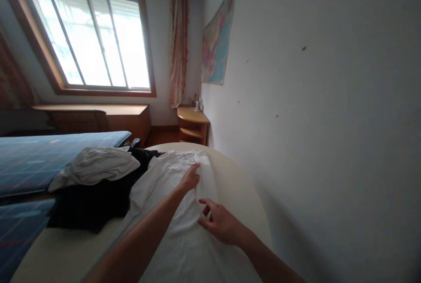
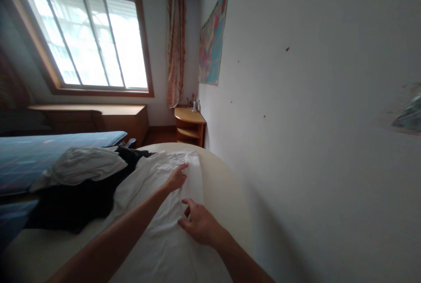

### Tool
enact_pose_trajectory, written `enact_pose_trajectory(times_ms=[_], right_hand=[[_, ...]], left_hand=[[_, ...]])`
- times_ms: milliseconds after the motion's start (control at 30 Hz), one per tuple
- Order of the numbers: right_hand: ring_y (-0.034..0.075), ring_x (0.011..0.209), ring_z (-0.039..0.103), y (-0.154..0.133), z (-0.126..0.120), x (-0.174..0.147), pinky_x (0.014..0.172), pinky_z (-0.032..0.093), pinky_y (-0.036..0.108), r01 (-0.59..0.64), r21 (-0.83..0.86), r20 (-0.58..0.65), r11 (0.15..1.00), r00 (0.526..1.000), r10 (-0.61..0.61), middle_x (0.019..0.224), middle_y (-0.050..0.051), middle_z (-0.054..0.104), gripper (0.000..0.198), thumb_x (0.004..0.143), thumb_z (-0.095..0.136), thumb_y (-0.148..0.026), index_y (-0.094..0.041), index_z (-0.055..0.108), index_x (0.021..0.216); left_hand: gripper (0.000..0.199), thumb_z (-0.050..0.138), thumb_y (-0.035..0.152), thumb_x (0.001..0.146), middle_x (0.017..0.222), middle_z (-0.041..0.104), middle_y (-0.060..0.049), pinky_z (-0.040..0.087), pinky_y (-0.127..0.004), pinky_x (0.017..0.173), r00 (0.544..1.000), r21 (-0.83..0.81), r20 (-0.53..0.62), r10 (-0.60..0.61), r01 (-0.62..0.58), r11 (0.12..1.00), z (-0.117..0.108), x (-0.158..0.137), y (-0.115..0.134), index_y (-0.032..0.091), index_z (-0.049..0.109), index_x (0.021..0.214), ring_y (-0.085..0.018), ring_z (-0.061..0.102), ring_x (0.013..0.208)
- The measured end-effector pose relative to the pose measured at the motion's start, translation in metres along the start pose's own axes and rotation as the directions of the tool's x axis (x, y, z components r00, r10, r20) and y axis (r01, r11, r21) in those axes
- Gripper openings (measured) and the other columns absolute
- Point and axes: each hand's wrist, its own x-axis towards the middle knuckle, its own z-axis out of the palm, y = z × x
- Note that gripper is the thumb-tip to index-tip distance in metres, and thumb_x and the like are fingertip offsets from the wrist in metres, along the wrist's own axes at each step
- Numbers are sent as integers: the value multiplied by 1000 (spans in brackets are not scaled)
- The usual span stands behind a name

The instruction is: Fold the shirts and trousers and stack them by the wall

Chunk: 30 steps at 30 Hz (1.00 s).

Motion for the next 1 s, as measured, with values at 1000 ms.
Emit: enact_pose_trajectory(times_ms=[1000], right_hand=[[17,97,63,64,4,144,88,45,25,249,-353,34,902,967,-254,103,6,67,17,91,59,-19,-21,74,100]], left_hand=[[19,48,17,94,101,68,-4,47,-29,88,994,127,-105,21,-7,992,-19,-91,-9,24,65,98,-19,60,100]])
